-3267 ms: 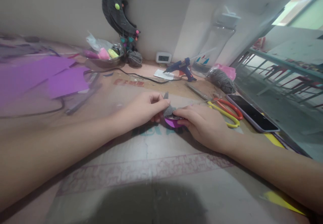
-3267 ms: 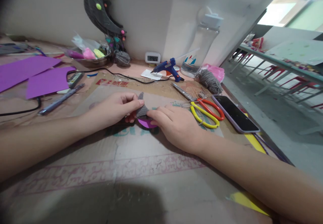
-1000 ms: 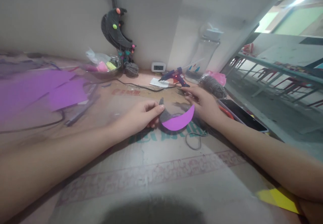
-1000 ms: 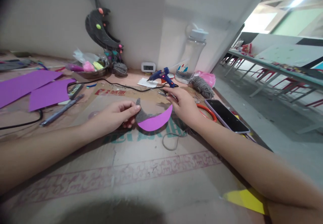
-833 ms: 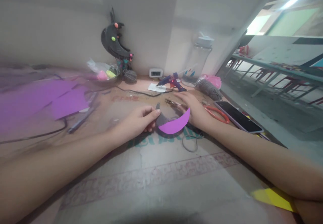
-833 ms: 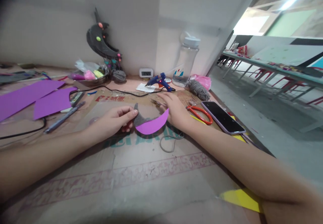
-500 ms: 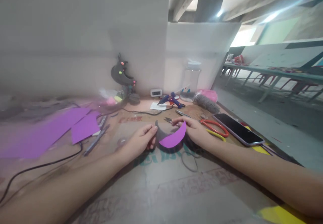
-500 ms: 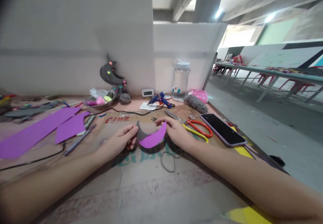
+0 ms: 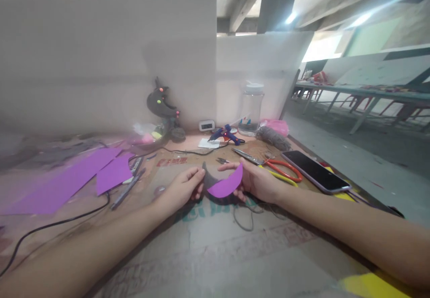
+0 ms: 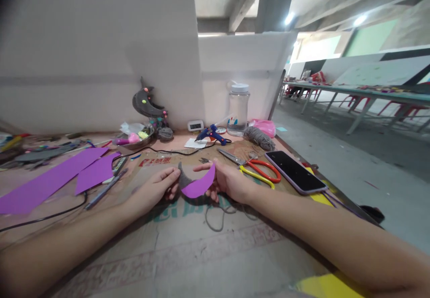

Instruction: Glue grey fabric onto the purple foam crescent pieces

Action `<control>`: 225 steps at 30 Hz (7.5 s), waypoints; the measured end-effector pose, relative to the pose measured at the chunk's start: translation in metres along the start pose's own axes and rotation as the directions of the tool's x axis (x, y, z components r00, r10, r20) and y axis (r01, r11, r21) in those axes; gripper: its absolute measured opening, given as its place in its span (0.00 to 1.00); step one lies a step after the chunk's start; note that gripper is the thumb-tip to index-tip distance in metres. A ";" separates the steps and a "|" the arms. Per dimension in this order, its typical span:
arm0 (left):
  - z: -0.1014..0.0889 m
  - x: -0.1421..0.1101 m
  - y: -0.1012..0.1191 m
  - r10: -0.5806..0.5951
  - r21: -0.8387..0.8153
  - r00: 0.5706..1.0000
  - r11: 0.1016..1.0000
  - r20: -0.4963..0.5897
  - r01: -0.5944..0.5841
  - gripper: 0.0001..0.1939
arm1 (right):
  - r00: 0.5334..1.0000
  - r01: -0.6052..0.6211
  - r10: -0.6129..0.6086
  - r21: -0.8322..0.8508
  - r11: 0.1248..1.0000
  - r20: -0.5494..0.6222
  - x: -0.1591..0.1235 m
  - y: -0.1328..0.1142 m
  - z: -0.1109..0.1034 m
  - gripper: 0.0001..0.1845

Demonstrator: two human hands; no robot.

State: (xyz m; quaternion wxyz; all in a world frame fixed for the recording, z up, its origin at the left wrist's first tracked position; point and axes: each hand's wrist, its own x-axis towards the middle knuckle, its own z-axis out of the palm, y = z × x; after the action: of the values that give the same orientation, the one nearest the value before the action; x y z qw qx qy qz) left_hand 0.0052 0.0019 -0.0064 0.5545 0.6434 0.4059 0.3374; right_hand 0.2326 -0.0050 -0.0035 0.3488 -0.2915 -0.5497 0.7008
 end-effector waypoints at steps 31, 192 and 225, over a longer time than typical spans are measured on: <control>0.003 -0.006 0.008 0.126 0.232 0.978 0.959 0.168 -0.163 0.13 | 0.952 -0.007 -0.194 -0.653 0.757 -0.235 -0.002 -0.011 0.015 0.11; -0.004 0.000 0.005 0.224 0.198 0.970 0.959 -0.094 -0.203 0.12 | 0.855 -0.158 -0.433 -0.939 0.304 -0.284 -0.036 -0.023 0.017 0.07; -0.004 0.000 0.006 0.218 0.205 0.973 0.958 -0.078 -0.198 0.11 | 0.840 -0.231 -0.429 -0.934 0.274 -0.333 -0.036 -0.025 0.022 0.10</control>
State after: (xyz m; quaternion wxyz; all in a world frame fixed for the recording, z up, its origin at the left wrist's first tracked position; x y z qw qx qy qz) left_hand 0.0025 0.0029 -0.0001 0.4287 0.7164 0.3943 0.3841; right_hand 0.2405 -0.0422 0.0268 0.2844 -0.5838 -0.7548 0.0924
